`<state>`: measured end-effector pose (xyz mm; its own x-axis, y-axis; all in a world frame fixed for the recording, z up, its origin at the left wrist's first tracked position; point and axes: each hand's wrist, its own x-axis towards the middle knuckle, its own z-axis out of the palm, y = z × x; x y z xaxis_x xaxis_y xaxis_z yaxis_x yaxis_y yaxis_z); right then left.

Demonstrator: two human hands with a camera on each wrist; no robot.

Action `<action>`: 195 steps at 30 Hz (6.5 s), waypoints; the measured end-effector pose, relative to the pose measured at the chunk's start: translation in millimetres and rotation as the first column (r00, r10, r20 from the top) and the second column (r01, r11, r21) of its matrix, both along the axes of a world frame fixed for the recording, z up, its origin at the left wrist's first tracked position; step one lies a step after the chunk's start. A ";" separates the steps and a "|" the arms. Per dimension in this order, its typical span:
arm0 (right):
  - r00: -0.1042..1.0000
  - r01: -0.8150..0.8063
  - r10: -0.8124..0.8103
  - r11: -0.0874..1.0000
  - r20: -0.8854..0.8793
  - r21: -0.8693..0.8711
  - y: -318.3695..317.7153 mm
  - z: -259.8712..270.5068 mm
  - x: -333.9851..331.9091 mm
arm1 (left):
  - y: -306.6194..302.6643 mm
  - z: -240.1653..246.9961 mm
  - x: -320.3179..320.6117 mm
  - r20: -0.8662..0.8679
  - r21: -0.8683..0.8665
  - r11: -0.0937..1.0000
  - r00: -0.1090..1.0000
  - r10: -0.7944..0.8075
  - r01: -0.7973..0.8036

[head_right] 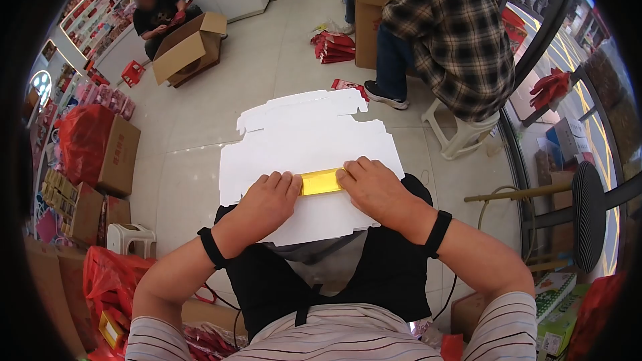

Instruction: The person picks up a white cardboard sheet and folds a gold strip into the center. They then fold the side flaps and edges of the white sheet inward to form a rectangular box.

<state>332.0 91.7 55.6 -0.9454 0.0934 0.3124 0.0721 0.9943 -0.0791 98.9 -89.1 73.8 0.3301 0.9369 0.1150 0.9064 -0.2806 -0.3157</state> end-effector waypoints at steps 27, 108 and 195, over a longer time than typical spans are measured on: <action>0.984 -0.146 0.166 0.956 0.061 -0.255 -70.7 19.8 18.3 | -24.0 -3.2 -86.2 0.231 0.001 0.999 0.972 0.034 -0.035; 0.921 0.354 -0.103 0.625 0.375 -0.696 -18.7 12.1 -66.6 | -40.6 7.8 -23.9 0.629 -0.595 0.698 0.310 0.713 -0.399; 0.977 -0.017 0.070 0.968 0.202 -0.249 -23.8 21.7 -80.8 | -14.1 50.8 -92.1 0.607 -0.378 0.912 -0.787 0.112 -0.161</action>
<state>251.2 67.9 77.3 -0.9916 0.0998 0.0818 0.0700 0.9487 -0.3083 6.8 -103.2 124.6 -0.4796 0.8456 -0.2344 -0.4803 -0.0293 0.8766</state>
